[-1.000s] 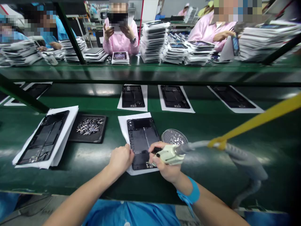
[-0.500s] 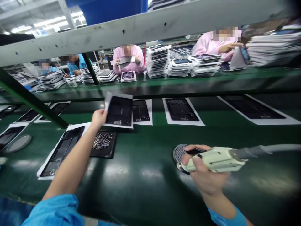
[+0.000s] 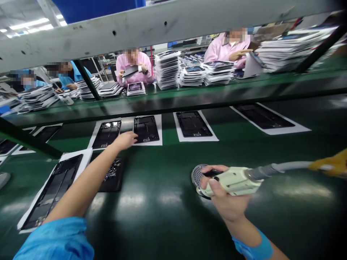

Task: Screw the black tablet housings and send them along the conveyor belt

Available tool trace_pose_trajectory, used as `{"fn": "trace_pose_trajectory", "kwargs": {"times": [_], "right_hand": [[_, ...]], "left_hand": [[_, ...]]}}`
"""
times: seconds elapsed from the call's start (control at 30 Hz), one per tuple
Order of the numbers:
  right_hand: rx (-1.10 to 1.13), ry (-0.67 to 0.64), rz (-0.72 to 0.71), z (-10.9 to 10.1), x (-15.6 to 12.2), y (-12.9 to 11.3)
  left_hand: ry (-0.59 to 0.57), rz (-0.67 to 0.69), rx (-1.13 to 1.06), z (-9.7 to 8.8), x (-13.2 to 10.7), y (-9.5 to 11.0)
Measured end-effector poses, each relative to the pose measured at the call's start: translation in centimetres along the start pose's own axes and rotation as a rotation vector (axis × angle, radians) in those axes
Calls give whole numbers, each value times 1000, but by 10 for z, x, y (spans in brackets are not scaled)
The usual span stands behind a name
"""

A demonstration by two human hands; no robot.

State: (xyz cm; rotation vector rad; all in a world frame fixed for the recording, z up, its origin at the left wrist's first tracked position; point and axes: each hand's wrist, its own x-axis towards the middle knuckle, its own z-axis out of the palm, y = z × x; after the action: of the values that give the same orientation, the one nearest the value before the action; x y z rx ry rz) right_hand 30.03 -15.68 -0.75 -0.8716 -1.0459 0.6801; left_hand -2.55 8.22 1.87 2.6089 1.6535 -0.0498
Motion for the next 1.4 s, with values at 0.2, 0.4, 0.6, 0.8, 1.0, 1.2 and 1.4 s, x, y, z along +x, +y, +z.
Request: {"fn": "trace_pose_trajectory", "kwargs": {"times": [0.2,0.4,0.6,0.8,1.0,1.2,1.4], "right_hand": [[-22,-22,21,-3,0,2],[-72,-15,-18,-5,3,5],[-95,73,-42,-8,8,6],[-134,91,-60,-9,12,4],[-121,108,-33,-10,12,10],[-150,116,-31,-7,12,8],[-214,119,-18,-8,11,8]], "left_hand": [[-147,187,122,16,29,67],[-143,165,185,-6,19,77],[-239,380,69,-26,-102,151],[-393,789,-115,27,-225,226],[-414,576,-290,28,-231,201],[-161,-105,33,-10,-194,79],[-211,-132,253,3,-176,41]]}}
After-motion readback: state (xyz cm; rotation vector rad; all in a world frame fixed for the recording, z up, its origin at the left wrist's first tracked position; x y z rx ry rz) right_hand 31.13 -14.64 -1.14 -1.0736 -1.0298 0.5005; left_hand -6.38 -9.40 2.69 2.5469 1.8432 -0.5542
